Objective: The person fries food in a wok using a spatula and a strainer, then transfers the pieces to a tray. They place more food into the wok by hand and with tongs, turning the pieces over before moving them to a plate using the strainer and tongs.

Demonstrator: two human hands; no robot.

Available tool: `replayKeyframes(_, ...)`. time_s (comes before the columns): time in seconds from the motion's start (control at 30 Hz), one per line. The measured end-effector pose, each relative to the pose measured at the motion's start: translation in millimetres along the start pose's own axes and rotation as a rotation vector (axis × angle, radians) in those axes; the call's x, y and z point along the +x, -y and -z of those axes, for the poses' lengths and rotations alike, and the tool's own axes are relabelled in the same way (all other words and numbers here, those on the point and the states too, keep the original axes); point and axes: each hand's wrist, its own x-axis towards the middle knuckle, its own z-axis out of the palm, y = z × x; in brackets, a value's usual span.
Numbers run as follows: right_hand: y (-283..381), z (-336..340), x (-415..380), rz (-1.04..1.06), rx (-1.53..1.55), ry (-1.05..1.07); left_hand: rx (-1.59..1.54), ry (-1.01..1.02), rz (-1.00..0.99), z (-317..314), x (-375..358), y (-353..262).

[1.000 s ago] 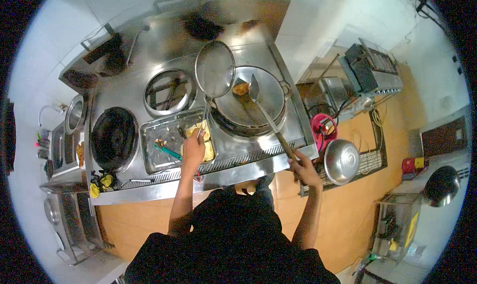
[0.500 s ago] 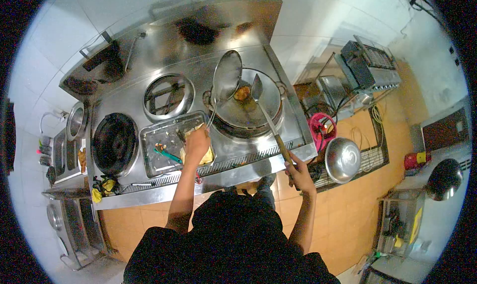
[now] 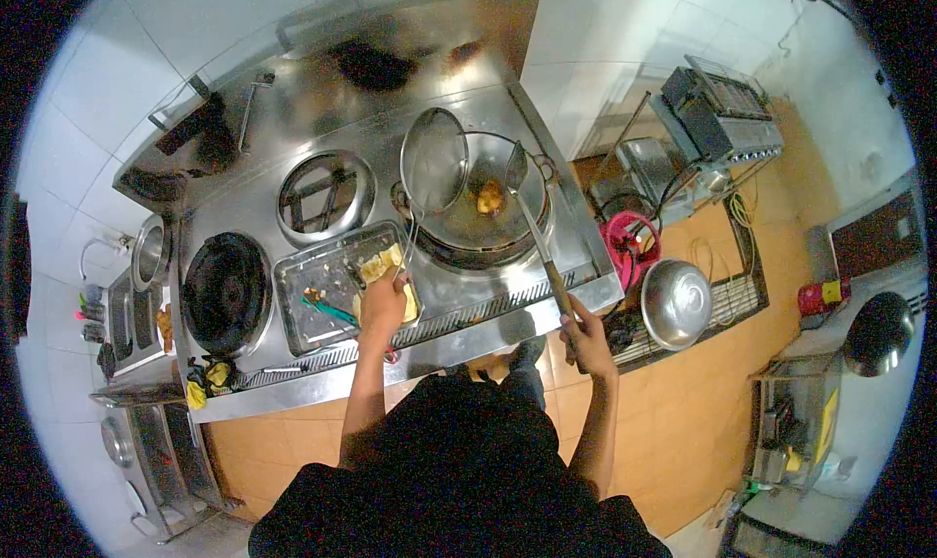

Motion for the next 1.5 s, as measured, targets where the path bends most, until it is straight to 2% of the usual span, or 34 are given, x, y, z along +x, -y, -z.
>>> replayKeyframes(0.23, -2, -10, 3, -0.01, 0.03, 0.018, -0.022, -0.052, -0.022, 6, -2, 3)
replayKeyframes(0.33, -2, -14, 4, -0.003, 0.008, 0.026, -0.008, 0.046, 0.06, 8, -5, 4)
replayKeyframes(0.4, -3, -17, 5, 0.008, -0.008, 0.03, -0.032, -0.044, -0.007, 2, -6, 7)
replayKeyframes(0.83, -4, -24, 7, 0.005, -0.053, 0.011, -0.038, -0.007, 0.013, 3, -8, 7)
replayKeyframes(1.07, -16, -24, 7, 0.003, -0.046, -0.019, -0.067, 0.011, -0.024, 0, -8, 5)
replayKeyframes(1.23, -19, -49, -4, 0.036, 0.03, 0.001, -0.155, 0.009, -0.068, -21, -7, 13)
replayKeyframes(1.3, -19, -63, -14, 0.082, 0.038, -0.019, -0.185, -0.061, -0.127, -34, -7, 19)
replayKeyframes(1.33, -5, -74, -30, 0.007, 0.0, -0.018, -0.169, -0.022, -0.151, -39, -7, 17)
replayKeyframes(1.4, -30, -81, -29, 0.072, -0.06, -0.038, -0.218, -0.089, -0.15, -42, -7, 13)
replayKeyframes(1.5, -30, -89, -43, 0.11, 0.059, 0.005, -0.201, -0.045, -0.189, -39, -6, 9)
